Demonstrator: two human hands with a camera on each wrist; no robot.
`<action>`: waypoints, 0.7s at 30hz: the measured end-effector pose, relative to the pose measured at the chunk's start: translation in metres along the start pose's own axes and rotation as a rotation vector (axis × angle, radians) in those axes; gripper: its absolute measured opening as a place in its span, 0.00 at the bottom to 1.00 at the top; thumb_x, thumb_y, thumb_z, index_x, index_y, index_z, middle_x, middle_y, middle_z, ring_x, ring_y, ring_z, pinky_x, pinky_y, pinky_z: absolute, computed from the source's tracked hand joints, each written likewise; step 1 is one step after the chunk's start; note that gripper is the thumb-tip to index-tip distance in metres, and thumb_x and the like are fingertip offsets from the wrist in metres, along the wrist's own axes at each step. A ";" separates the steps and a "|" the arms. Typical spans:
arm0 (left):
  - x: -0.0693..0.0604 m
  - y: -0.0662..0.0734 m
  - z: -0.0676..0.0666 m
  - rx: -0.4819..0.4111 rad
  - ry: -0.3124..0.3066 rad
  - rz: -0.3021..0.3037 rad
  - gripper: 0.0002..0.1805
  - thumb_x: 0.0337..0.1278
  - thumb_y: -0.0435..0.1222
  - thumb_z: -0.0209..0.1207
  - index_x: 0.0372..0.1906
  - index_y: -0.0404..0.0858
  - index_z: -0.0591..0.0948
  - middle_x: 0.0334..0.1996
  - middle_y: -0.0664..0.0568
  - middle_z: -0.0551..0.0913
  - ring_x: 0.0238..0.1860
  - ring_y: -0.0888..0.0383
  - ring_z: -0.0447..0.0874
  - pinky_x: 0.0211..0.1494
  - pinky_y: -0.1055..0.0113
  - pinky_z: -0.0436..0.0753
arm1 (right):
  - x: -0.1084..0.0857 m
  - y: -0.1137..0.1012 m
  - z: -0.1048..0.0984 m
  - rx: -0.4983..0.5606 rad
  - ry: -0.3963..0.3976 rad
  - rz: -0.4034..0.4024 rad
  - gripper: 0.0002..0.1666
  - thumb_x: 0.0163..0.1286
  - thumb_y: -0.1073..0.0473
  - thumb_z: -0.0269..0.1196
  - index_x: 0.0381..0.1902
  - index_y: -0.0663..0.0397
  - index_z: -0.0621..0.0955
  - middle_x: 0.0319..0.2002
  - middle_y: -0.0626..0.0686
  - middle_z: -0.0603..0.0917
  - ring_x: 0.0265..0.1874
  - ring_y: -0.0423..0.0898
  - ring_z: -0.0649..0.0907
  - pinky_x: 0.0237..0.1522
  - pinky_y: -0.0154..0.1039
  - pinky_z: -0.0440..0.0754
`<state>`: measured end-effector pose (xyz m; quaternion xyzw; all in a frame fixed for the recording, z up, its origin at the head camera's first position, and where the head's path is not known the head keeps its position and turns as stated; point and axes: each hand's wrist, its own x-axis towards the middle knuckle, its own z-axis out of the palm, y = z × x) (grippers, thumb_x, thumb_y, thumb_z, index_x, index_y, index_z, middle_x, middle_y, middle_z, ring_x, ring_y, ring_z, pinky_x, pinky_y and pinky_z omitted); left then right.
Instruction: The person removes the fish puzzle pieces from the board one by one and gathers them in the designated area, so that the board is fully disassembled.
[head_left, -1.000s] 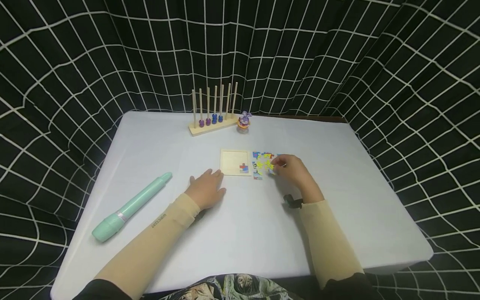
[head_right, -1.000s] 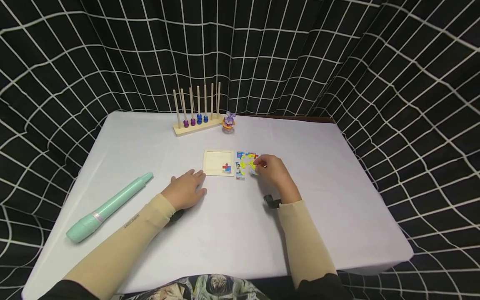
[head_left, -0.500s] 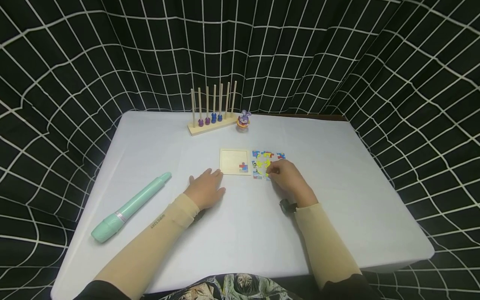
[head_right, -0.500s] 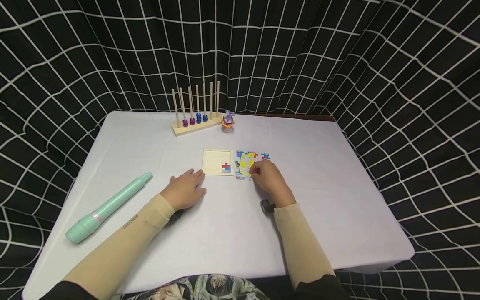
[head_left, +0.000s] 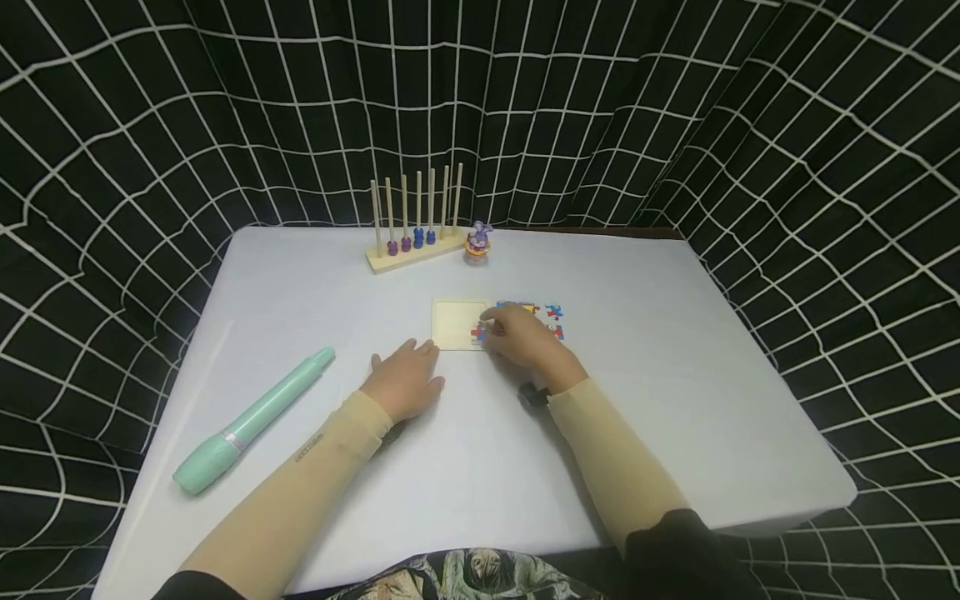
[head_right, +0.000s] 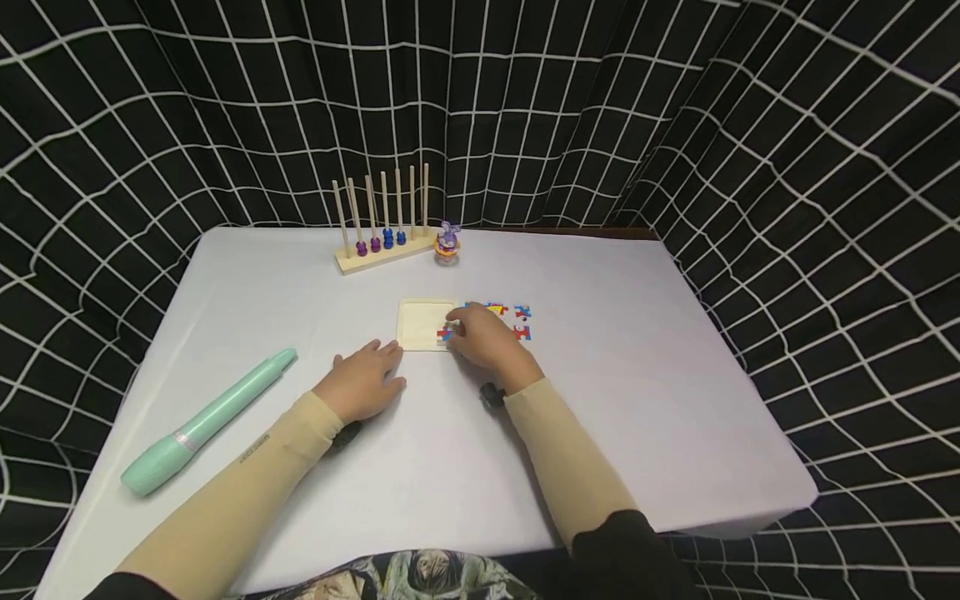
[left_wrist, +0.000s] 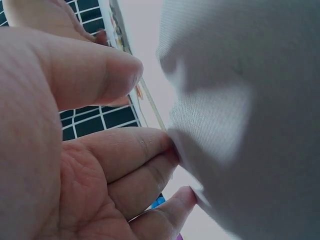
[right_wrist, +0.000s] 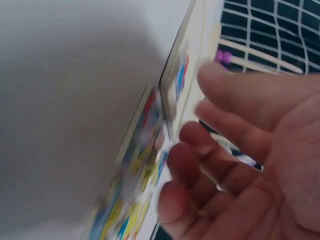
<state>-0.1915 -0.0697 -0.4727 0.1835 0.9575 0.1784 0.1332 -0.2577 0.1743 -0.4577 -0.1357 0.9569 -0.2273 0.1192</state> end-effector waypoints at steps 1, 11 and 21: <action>-0.001 -0.001 0.000 0.003 -0.002 -0.005 0.35 0.83 0.49 0.54 0.82 0.33 0.68 0.84 0.40 0.67 0.85 0.34 0.60 0.73 0.14 0.61 | 0.006 -0.005 0.002 -0.017 -0.027 -0.004 0.26 0.77 0.58 0.70 0.70 0.57 0.83 0.56 0.58 0.84 0.54 0.53 0.83 0.64 0.51 0.84; 0.001 -0.007 0.009 -0.030 0.006 -0.021 0.36 0.81 0.48 0.56 0.82 0.33 0.69 0.84 0.40 0.67 0.86 0.34 0.59 0.74 0.14 0.59 | 0.024 -0.016 0.005 -0.111 -0.101 -0.017 0.13 0.76 0.59 0.71 0.55 0.53 0.87 0.49 0.55 0.83 0.48 0.50 0.81 0.56 0.46 0.84; 0.001 -0.001 0.002 -0.017 -0.004 -0.016 0.36 0.81 0.48 0.56 0.82 0.33 0.69 0.84 0.40 0.67 0.86 0.35 0.60 0.74 0.14 0.59 | 0.021 -0.016 0.000 -0.126 -0.127 -0.035 0.09 0.75 0.62 0.71 0.50 0.50 0.86 0.48 0.55 0.80 0.47 0.51 0.80 0.56 0.46 0.82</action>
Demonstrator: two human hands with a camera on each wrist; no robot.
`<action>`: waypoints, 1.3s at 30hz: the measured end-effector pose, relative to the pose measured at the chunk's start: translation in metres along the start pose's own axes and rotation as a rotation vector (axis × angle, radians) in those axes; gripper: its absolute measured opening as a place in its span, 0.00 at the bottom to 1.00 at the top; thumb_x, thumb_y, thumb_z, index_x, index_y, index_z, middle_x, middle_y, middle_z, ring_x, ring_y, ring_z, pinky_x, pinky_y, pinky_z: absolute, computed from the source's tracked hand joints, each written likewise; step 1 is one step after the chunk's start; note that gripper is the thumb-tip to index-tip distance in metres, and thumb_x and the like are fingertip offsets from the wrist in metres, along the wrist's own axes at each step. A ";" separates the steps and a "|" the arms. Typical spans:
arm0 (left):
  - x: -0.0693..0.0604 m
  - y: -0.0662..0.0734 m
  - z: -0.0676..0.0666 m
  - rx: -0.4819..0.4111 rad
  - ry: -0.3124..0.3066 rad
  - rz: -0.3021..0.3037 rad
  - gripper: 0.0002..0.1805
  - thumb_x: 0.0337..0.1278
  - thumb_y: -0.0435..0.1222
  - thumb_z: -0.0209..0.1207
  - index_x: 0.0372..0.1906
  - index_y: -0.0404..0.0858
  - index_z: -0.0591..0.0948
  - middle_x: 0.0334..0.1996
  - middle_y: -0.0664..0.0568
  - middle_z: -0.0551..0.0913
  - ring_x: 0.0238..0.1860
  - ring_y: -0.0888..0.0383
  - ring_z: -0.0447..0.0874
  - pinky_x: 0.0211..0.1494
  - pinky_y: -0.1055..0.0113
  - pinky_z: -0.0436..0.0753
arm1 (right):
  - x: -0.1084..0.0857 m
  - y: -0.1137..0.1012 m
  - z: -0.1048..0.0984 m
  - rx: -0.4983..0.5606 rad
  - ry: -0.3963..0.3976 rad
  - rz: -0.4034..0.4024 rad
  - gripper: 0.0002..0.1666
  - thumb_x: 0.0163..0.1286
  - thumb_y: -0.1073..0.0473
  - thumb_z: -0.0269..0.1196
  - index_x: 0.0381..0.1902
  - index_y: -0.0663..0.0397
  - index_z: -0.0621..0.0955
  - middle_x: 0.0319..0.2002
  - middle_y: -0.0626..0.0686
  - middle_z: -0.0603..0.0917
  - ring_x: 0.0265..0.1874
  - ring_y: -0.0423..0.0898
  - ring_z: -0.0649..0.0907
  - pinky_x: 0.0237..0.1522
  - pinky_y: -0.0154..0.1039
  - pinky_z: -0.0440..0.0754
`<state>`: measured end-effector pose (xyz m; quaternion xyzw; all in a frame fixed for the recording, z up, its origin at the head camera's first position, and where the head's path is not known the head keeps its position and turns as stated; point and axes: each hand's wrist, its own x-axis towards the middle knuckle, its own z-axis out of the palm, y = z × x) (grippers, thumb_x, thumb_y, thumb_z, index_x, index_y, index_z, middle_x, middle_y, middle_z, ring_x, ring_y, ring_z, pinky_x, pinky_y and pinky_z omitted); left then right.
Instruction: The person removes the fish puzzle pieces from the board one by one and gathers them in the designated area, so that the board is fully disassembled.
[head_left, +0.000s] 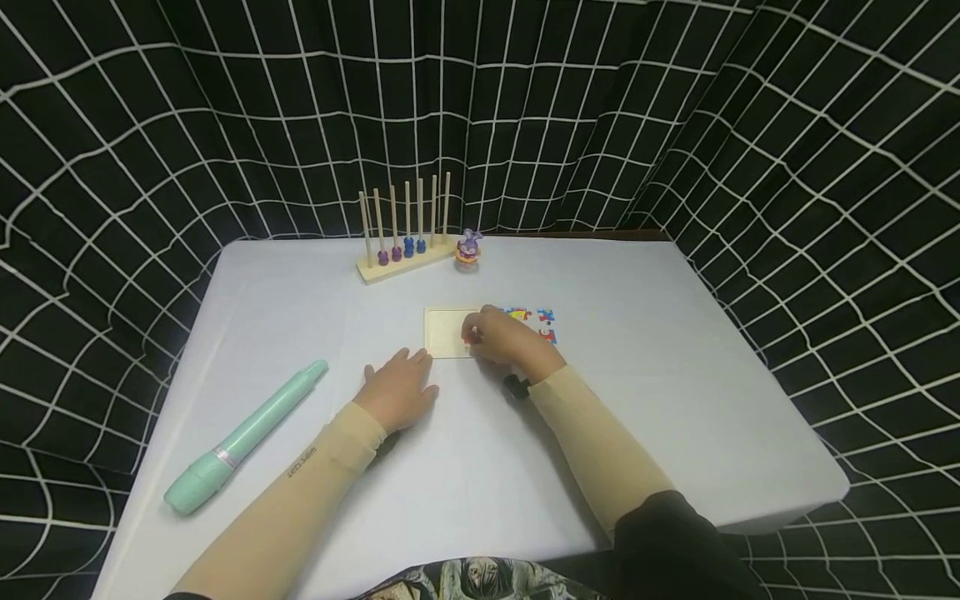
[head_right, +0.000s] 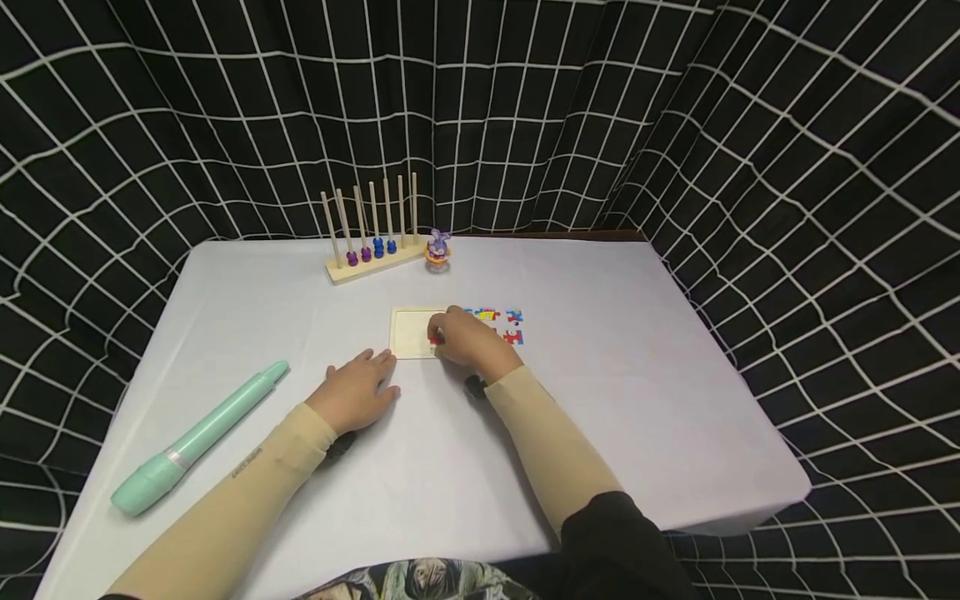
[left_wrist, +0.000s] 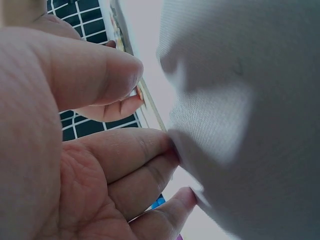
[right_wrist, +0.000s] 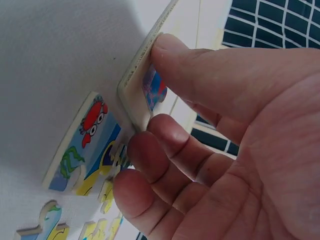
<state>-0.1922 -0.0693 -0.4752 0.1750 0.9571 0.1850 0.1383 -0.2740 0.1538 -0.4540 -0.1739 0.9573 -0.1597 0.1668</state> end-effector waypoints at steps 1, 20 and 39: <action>0.000 0.000 0.000 0.004 0.002 0.004 0.35 0.81 0.47 0.56 0.82 0.33 0.69 0.84 0.40 0.67 0.86 0.35 0.60 0.74 0.14 0.60 | 0.000 0.000 0.000 0.004 0.002 0.002 0.08 0.75 0.62 0.71 0.50 0.50 0.85 0.48 0.55 0.79 0.47 0.51 0.80 0.56 0.47 0.82; -0.004 0.003 -0.006 0.017 -0.020 0.017 0.36 0.83 0.47 0.53 0.83 0.31 0.67 0.85 0.40 0.64 0.87 0.35 0.56 0.76 0.16 0.58 | -0.074 0.072 -0.031 0.302 0.316 0.272 0.14 0.85 0.67 0.55 0.60 0.53 0.83 0.61 0.59 0.85 0.55 0.58 0.82 0.63 0.58 0.83; -0.005 0.003 -0.006 0.006 -0.010 0.020 0.35 0.83 0.47 0.54 0.82 0.30 0.68 0.84 0.38 0.65 0.86 0.33 0.57 0.75 0.15 0.59 | -0.089 0.097 0.000 0.293 0.244 0.325 0.10 0.80 0.66 0.64 0.56 0.57 0.85 0.56 0.62 0.86 0.56 0.59 0.81 0.66 0.58 0.81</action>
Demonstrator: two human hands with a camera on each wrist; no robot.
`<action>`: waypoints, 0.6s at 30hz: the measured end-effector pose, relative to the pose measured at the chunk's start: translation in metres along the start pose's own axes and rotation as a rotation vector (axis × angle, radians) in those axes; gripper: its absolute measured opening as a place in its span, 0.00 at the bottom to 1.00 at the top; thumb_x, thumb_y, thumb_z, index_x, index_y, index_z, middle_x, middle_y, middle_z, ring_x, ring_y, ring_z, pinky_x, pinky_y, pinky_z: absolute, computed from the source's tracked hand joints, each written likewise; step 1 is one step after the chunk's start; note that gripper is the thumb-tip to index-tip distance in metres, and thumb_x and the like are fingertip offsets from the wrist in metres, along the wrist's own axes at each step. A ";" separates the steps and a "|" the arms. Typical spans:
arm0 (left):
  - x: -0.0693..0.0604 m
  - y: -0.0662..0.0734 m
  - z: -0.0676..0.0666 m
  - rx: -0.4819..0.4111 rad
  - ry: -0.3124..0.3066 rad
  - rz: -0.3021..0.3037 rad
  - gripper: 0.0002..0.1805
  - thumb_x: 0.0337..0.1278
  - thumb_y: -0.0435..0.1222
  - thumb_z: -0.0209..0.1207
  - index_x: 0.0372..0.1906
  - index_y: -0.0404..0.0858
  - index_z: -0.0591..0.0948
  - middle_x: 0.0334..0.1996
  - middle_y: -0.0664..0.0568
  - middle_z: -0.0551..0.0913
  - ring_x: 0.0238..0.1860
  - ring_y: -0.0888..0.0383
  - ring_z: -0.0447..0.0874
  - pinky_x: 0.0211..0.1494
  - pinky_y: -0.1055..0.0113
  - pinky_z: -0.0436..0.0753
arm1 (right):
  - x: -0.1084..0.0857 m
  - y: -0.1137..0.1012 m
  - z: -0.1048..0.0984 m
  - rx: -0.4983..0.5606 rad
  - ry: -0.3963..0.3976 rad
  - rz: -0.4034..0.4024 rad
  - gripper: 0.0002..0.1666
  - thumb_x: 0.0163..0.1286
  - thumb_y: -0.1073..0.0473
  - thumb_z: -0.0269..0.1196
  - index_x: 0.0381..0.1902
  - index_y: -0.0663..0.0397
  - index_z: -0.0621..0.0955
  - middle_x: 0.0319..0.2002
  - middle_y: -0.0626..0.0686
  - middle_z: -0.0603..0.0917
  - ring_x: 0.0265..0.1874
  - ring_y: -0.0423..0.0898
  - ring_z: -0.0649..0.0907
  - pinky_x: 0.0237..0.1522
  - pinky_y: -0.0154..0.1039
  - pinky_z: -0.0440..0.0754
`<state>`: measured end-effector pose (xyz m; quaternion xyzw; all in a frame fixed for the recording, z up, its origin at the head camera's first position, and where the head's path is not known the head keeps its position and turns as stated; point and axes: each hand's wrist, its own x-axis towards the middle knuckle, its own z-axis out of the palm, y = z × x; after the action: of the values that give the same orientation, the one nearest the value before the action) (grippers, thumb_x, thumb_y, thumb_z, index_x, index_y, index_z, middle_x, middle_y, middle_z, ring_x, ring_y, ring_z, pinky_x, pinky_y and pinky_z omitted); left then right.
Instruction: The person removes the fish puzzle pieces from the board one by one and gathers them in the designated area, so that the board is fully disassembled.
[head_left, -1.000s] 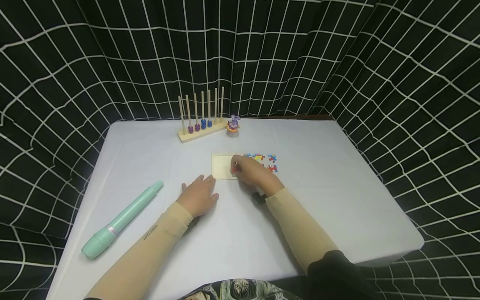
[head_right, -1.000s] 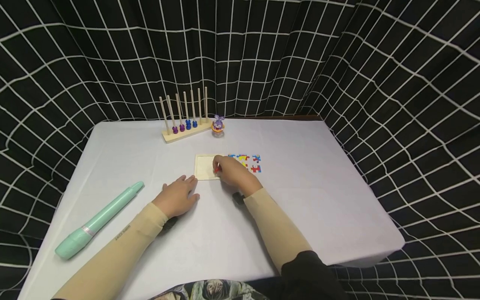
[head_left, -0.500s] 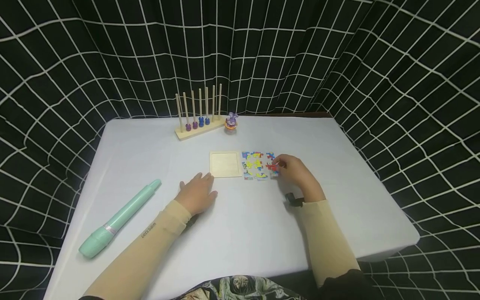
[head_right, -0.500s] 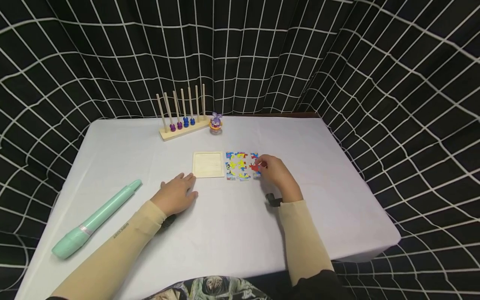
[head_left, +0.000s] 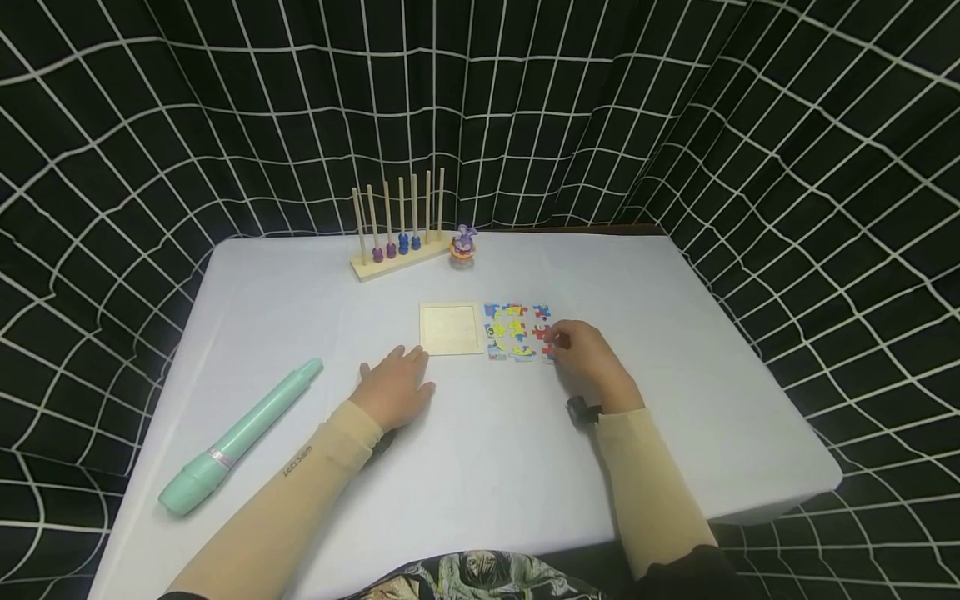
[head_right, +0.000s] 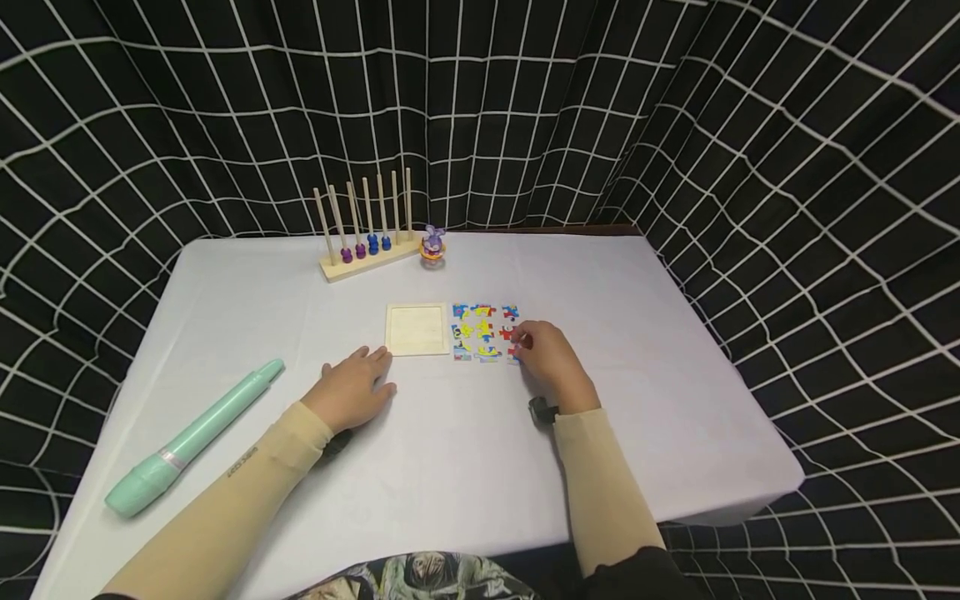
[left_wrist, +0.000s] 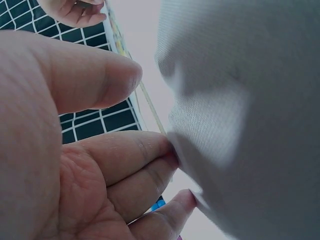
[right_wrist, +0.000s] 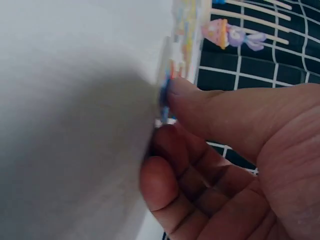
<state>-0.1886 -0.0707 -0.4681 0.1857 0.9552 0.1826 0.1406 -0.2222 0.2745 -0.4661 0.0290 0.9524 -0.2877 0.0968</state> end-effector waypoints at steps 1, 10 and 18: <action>0.001 -0.001 0.001 0.006 -0.006 -0.003 0.36 0.83 0.47 0.53 0.83 0.30 0.67 0.85 0.39 0.65 0.87 0.34 0.57 0.75 0.15 0.58 | 0.000 0.000 0.001 0.000 0.009 0.000 0.10 0.79 0.66 0.65 0.55 0.57 0.85 0.55 0.62 0.85 0.55 0.58 0.81 0.65 0.57 0.81; 0.010 -0.005 0.017 -0.029 0.027 0.007 0.36 0.82 0.49 0.55 0.83 0.33 0.68 0.84 0.41 0.66 0.86 0.35 0.58 0.74 0.13 0.57 | -0.011 0.008 0.007 0.016 0.119 0.032 0.10 0.81 0.58 0.61 0.51 0.59 0.81 0.42 0.58 0.82 0.44 0.54 0.79 0.46 0.46 0.79; 0.008 0.002 0.016 -0.033 0.041 0.041 0.34 0.82 0.47 0.55 0.80 0.30 0.70 0.83 0.37 0.68 0.85 0.33 0.60 0.76 0.17 0.60 | -0.032 -0.008 0.021 0.118 0.145 -0.098 0.05 0.80 0.59 0.63 0.45 0.55 0.83 0.38 0.54 0.83 0.38 0.51 0.79 0.40 0.43 0.78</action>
<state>-0.1902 -0.0610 -0.4833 0.1993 0.9507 0.2049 0.1203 -0.1880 0.2557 -0.4723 0.0088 0.9386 -0.3447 0.0114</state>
